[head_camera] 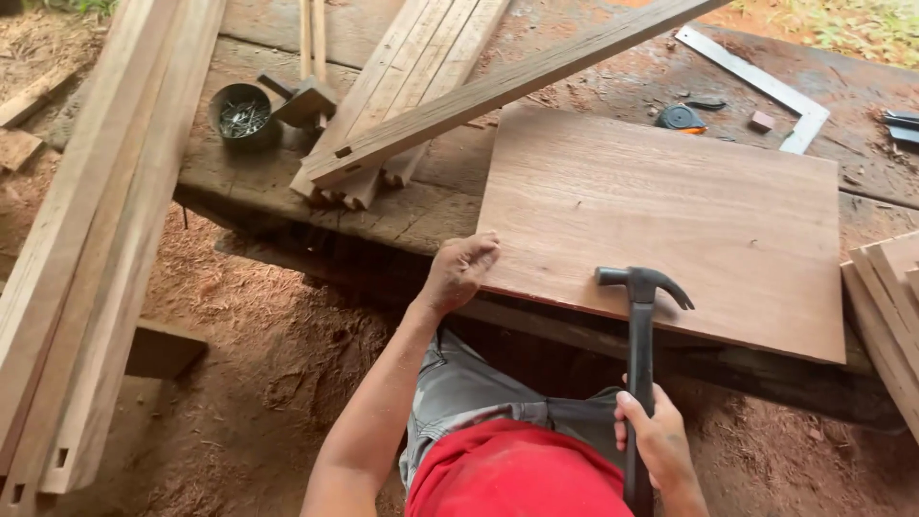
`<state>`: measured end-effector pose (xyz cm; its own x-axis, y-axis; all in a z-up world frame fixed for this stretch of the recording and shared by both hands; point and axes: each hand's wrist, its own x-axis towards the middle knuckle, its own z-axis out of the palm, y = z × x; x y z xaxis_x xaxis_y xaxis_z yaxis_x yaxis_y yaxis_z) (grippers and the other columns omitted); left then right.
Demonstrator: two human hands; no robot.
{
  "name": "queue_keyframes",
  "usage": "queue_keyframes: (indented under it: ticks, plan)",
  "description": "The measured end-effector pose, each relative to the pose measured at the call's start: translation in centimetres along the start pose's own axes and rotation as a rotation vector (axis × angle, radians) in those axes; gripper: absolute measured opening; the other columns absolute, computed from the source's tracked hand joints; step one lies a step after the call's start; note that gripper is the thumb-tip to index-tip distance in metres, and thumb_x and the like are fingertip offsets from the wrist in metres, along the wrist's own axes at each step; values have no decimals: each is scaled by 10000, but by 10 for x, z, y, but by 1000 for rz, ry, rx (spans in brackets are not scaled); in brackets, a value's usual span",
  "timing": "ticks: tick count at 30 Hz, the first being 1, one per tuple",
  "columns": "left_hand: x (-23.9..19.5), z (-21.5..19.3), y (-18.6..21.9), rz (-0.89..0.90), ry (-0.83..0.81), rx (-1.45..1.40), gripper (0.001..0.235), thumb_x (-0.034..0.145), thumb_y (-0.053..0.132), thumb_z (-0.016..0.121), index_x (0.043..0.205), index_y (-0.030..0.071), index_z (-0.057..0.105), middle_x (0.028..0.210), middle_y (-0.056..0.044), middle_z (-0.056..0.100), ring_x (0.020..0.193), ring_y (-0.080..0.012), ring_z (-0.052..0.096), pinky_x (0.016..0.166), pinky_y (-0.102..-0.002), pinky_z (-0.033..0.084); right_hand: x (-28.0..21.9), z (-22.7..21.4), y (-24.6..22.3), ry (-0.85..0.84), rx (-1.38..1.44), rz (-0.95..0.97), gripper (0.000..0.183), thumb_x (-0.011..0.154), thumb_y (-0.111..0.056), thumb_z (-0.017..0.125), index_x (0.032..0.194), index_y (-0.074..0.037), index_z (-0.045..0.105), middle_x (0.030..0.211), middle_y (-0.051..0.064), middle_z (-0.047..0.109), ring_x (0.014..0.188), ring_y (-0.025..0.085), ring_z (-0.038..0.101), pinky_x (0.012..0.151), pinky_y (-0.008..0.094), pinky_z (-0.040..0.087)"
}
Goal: The person hammers nails into a rectangular wooden board placed on a workbench. They use a hammer to drive the nails in, then measure the board with a tape measure and mark it with a pencil. The person continues hammering nails into the board at different locations.
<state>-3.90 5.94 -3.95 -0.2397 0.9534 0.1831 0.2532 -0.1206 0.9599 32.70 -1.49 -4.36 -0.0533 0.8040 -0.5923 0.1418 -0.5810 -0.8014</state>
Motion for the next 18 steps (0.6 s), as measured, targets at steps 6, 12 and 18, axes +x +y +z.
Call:
queue_keyframes:
  ticks: [6, 12, 18]
  plan:
    - [-4, 4, -15, 265, 2, 107, 114, 918, 68, 750, 995, -16, 749, 1121, -144, 771, 1138, -287, 724, 972, -352, 563, -5, 9, -31, 41, -78, -135, 396, 941, -160, 664, 1260, 53, 564, 749, 82, 592, 540, 146, 546, 467, 321, 460]
    - [-5, 6, -16, 295, 17, 181, 99, 915, 76, 755, 989, 12, 761, 1098, -122, 773, 1157, -269, 721, 984, -363, 567, -16, 28, -92, -34, -265, -365, 422, 949, -228, 640, 1279, 25, 568, 743, 54, 641, 567, 121, 598, 496, 293, 513]
    - [-7, 10, -16, 353, 69, 204, 96, 901, 74, 765, 977, 15, 765, 1070, -129, 773, 1139, -279, 717, 966, -373, 563, -15, 43, -114, 118, -812, -742, 625, 909, -309, 700, 1469, -97, 523, 1000, 210, 760, 793, 243, 773, 668, 348, 604]
